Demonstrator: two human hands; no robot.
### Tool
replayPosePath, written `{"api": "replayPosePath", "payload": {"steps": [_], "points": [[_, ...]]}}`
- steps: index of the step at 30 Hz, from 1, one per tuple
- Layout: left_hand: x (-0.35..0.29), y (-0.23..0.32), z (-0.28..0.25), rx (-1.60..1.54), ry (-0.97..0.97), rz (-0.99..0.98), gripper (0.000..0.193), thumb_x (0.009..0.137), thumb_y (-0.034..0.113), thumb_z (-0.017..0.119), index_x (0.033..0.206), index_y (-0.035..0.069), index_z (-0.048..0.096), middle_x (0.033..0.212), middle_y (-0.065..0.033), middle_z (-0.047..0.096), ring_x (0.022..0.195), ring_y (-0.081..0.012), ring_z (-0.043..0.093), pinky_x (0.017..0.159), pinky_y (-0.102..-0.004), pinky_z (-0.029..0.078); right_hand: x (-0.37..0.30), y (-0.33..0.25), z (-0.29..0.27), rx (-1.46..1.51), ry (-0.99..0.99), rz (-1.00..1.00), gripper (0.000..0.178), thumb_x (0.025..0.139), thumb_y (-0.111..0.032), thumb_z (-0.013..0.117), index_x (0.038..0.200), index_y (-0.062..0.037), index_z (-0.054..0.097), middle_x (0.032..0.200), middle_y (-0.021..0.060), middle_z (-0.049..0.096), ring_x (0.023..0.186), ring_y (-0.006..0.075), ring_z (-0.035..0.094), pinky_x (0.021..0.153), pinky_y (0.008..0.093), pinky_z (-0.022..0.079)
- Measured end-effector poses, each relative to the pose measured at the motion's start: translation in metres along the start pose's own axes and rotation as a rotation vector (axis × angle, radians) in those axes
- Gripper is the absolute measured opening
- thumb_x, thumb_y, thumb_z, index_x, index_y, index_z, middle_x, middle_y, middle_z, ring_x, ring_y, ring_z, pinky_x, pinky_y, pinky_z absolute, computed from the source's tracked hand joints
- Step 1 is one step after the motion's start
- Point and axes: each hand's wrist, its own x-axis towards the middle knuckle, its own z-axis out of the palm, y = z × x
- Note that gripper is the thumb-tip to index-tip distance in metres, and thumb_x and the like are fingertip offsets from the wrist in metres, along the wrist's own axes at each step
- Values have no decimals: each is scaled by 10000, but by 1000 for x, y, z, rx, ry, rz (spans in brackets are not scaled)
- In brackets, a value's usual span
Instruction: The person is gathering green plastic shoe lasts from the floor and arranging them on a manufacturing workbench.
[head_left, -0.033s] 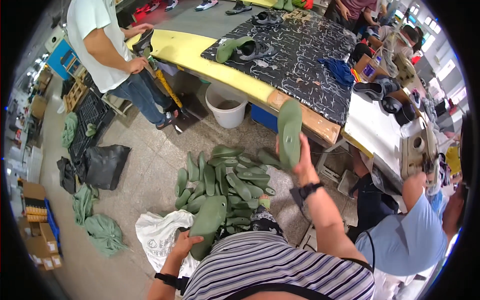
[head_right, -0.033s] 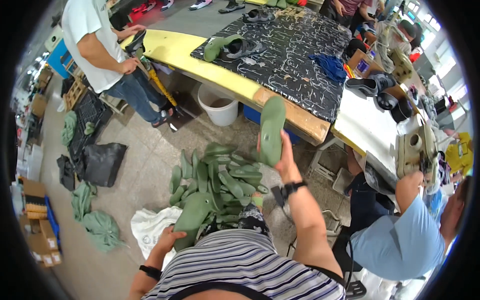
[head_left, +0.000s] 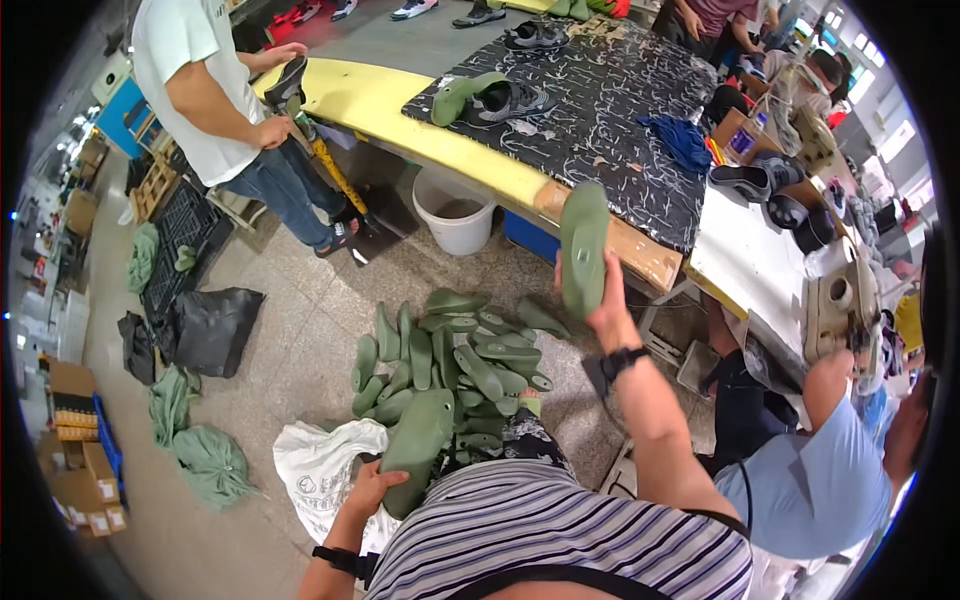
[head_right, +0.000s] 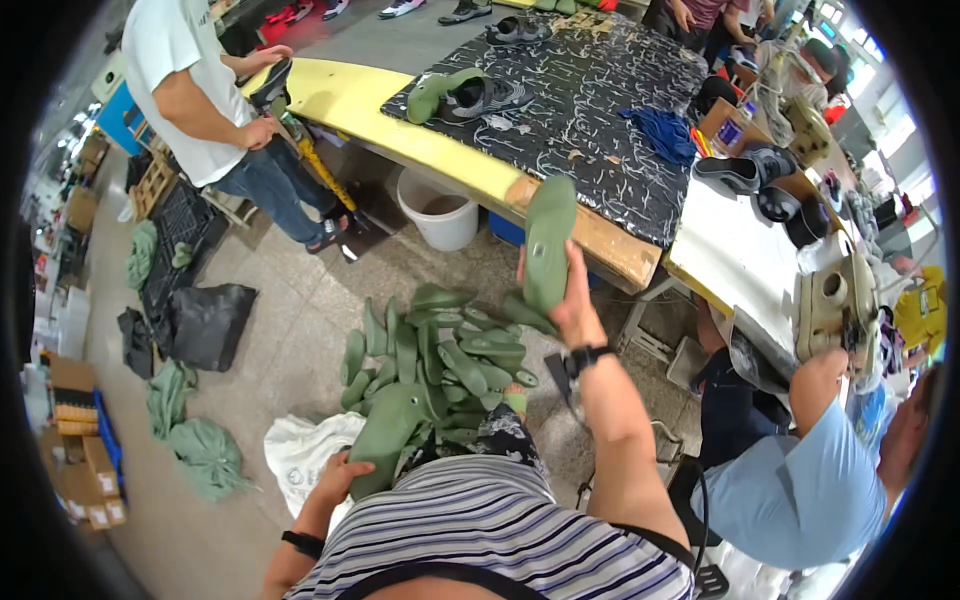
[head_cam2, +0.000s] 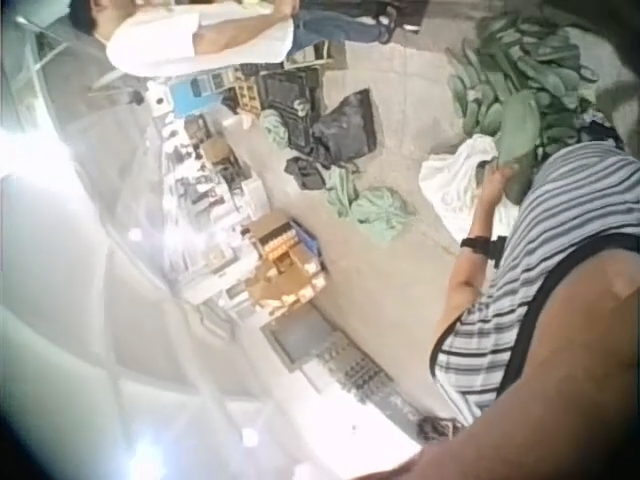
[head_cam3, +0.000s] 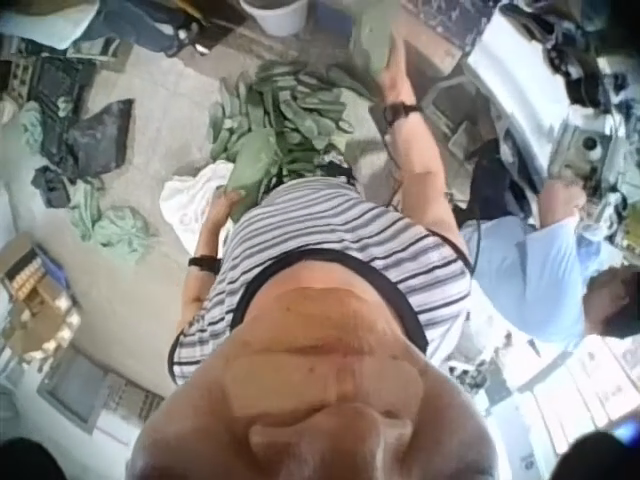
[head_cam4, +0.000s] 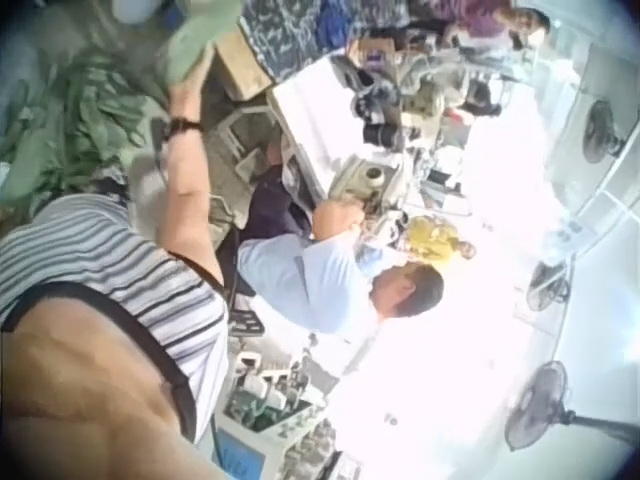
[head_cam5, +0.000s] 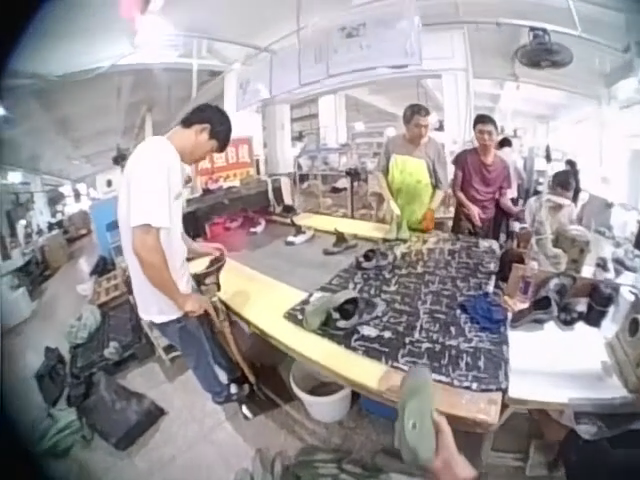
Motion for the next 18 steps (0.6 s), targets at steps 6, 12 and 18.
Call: {"api": "replayPosePath", "payload": {"steps": [6,12,18], "points": [[7,43,74,23,-20,-64,397,707,57,676,1069,-76,579,937,-107,635,820,-178,599,735,-290,481,88,-92,-6,-46,-33,80,503,892,-431,446,1196,-31,476,1127,158,545,960,272,567,763,361,506],[40,109,138,105,-183,-8,454,699,101,695,1108,-53,570,957,-93,632,831,-176,593,765,-305,478,-3,-60,10,-1231,-439,129,616,797,-361,651,1268,-35,425,1212,147,503,1121,259,499,904,357,441],[104,212,211,666,-553,188,502,671,217,719,1079,-46,588,926,-104,640,812,-178,598,759,-299,470,-71,-80,31,-1930,-1045,-325,682,632,-241,766,1215,-37,478,1203,175,492,1182,310,436,963,422,359]]}}
